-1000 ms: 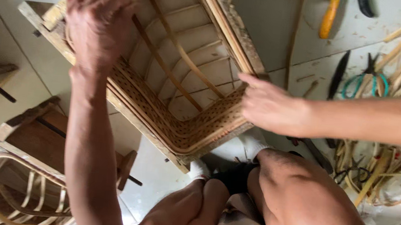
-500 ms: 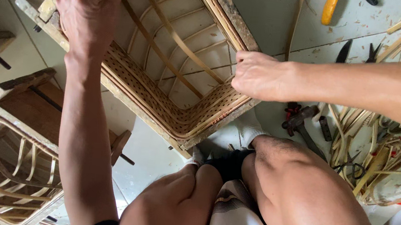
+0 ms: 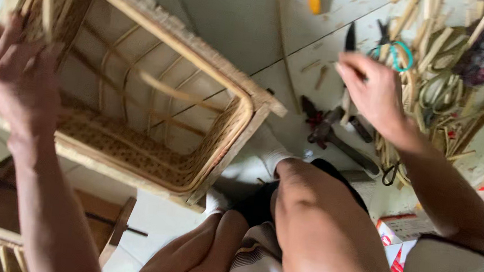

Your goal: The person weaves a basket by inserting thin wooden strips into a wooden mold. They use a hammer to secure the strips and pliers to trim excess material. The process involves bending, inserting, and adjusting the strips to form the basket's structure.

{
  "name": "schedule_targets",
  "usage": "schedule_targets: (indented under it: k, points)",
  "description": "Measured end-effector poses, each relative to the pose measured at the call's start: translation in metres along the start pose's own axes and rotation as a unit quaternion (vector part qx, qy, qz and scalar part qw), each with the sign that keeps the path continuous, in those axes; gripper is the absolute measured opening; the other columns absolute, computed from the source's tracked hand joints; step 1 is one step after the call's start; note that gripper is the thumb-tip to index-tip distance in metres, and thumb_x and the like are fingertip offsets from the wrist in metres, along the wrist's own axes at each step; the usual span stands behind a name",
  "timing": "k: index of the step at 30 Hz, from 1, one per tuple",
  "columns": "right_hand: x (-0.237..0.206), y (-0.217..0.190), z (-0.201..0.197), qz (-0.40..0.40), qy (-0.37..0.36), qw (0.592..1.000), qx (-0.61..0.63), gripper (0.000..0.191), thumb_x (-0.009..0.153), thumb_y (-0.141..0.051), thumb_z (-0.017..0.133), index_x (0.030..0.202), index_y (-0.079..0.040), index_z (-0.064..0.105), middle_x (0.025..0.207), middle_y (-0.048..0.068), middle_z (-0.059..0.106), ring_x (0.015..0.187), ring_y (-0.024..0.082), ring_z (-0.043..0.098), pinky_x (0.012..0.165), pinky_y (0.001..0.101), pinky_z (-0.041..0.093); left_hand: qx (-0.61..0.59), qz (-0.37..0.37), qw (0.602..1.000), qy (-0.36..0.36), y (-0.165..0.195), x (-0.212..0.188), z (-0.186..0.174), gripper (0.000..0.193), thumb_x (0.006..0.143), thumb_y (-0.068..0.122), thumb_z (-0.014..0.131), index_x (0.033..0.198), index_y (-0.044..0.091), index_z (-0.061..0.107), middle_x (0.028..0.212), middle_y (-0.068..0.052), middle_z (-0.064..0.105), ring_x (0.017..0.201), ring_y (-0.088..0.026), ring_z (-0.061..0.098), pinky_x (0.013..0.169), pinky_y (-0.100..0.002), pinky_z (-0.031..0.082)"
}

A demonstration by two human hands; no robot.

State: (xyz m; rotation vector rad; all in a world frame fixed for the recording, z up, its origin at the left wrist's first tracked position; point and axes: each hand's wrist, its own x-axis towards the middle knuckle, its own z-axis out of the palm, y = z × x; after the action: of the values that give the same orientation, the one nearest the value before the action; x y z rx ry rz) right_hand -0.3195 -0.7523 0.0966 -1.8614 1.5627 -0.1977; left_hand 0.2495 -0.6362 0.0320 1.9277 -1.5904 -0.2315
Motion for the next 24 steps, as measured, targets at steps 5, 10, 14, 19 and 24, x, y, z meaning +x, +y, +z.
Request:
schedule_targets:
  k: [5,10,14,19,24]
  points:
    - [-0.08,0.078,0.043,-0.035,-0.031,0.99,-0.135,0.031,0.087,-0.036,0.081,0.097,-0.009,0.07,0.088,0.014,0.071,0.079,0.032,0.071,0.068,0.0451,0.056,-0.02,-0.015,1.0,-0.003,0.021,0.008,-0.006,0.01,0.097,0.008,0.08,0.106,0.013,0.077,0.137,-0.02,0.066,0.138,-0.051,0.052,0.119,-0.059,0.034]
    - [-0.113,0.132,0.094,-0.072,0.027,0.985,-0.153,0.051,0.079,-0.039,0.084,0.113,-0.008,0.065,0.103,0.014,0.067,0.092,0.034,0.07,0.076,0.0429,0.058,-0.033,-0.029,0.999,-0.017,0.031,0.01,-0.01,0.01,0.09,0.008,0.078,0.098,0.012,0.073,0.13,-0.021,0.066,0.131,-0.045,0.061,0.119,-0.056,0.035]
    - [-0.144,0.161,0.097,-0.009,0.048,0.993,-0.108,0.061,0.077,-0.039,0.086,0.12,-0.003,0.063,0.108,0.017,0.066,0.096,0.035,0.068,0.078,0.0438,0.056,0.02,0.005,1.0,-0.023,0.02,0.003,-0.008,0.013,0.091,0.006,0.077,0.104,0.01,0.077,0.141,-0.018,0.069,0.14,-0.043,0.059,0.127,-0.053,0.039]
    - [-0.163,0.201,0.097,0.034,-0.008,0.99,-0.133,0.049,0.082,-0.035,0.084,0.117,-0.006,0.069,0.104,0.018,0.067,0.095,0.037,0.067,0.081,0.0472,0.055,0.04,0.02,0.999,-0.022,0.002,0.0,-0.002,0.018,0.09,0.004,0.078,0.108,0.003,0.079,0.147,-0.014,0.069,0.139,-0.039,0.059,0.123,-0.05,0.044]
    - [-0.139,0.214,0.065,0.065,-0.149,0.969,-0.184,0.035,0.096,-0.037,0.069,0.118,-0.01,0.073,0.095,0.019,0.069,0.087,0.038,0.067,0.076,0.05,0.054,0.037,0.068,0.997,0.009,-0.001,-0.001,-0.002,0.019,0.087,-0.002,0.071,0.105,0.0,0.077,0.141,-0.016,0.07,0.133,-0.043,0.058,0.117,-0.05,0.043]
